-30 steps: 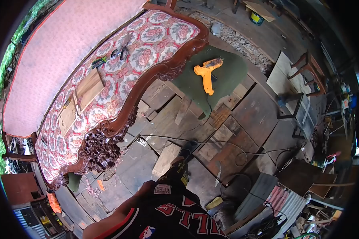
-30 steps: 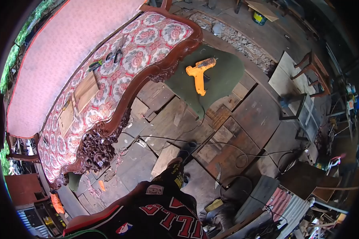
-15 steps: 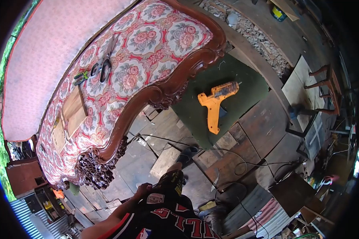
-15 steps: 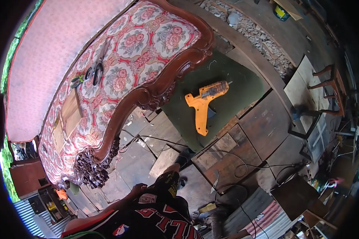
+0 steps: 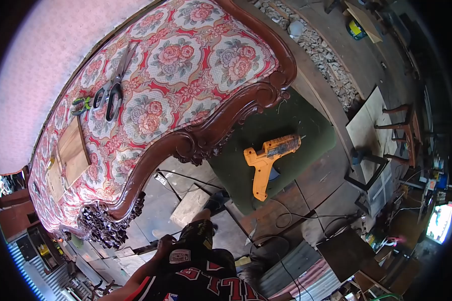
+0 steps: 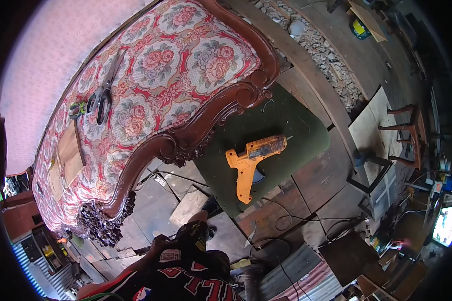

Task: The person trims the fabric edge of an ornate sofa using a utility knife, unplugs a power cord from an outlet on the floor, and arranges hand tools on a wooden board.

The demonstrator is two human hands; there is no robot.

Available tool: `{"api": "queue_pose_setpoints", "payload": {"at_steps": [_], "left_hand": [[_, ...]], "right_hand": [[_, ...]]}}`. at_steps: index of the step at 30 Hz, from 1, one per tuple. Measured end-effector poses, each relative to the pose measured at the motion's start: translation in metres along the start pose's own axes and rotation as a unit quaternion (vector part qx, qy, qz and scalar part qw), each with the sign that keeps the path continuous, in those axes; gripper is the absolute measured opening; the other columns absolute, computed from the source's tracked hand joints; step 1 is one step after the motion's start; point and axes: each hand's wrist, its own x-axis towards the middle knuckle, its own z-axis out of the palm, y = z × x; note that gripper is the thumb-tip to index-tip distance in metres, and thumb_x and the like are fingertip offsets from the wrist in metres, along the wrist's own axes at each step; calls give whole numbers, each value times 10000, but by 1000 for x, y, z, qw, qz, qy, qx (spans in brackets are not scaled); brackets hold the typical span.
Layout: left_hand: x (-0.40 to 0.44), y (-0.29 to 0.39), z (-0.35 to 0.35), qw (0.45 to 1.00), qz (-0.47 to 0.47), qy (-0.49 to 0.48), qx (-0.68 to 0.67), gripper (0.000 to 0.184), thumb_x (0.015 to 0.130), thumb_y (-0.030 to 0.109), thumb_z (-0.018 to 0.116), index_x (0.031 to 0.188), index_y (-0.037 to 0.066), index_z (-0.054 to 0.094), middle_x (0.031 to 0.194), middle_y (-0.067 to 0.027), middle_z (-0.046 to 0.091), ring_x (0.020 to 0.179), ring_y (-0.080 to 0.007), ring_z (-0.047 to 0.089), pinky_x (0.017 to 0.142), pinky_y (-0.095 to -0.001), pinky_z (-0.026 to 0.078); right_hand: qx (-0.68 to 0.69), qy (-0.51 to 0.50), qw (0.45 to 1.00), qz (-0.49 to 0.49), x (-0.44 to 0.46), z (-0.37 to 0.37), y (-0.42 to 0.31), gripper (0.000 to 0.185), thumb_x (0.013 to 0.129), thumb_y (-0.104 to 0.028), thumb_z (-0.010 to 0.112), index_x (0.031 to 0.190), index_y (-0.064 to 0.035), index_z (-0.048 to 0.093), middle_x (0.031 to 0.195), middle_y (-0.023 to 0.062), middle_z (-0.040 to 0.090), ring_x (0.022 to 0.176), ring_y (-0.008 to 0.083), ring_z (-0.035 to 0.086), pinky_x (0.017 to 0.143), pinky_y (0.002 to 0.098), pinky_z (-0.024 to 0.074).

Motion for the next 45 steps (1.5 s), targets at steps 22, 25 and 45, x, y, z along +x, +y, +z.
{"api": "queue_pose_setpoints", "payload": {"at_steps": [22,25,45], "left_hand": [[20,29,-10,993,41,-37,104,252,891,264,608,1032,61,652,991,-188,663,954,-380,643,804,-471,517],[40,74,-30,996,87,-17,2,253,956,205,548,1075,-9,612,953,-177,662,924,-313,653,788,-406,538],[-77,279,-228,786,371,495,-19,259,825,56,741,1036,43,591,720,-32,637,543,-197,594,531,-353,471]], "right_hand": [[-157,35,985,-65,-53,10,-3,234,931,-265,580,950,-76,716,718,35,639,629,180,653,526,334,522],[-165,31,983,-71,-63,25,-1,240,933,-269,581,950,-74,718,719,36,642,632,179,656,528,332,523],[10,-162,982,-98,44,-65,-102,396,940,-269,664,1198,22,586,985,178,657,782,247,688,639,347,597]]}}
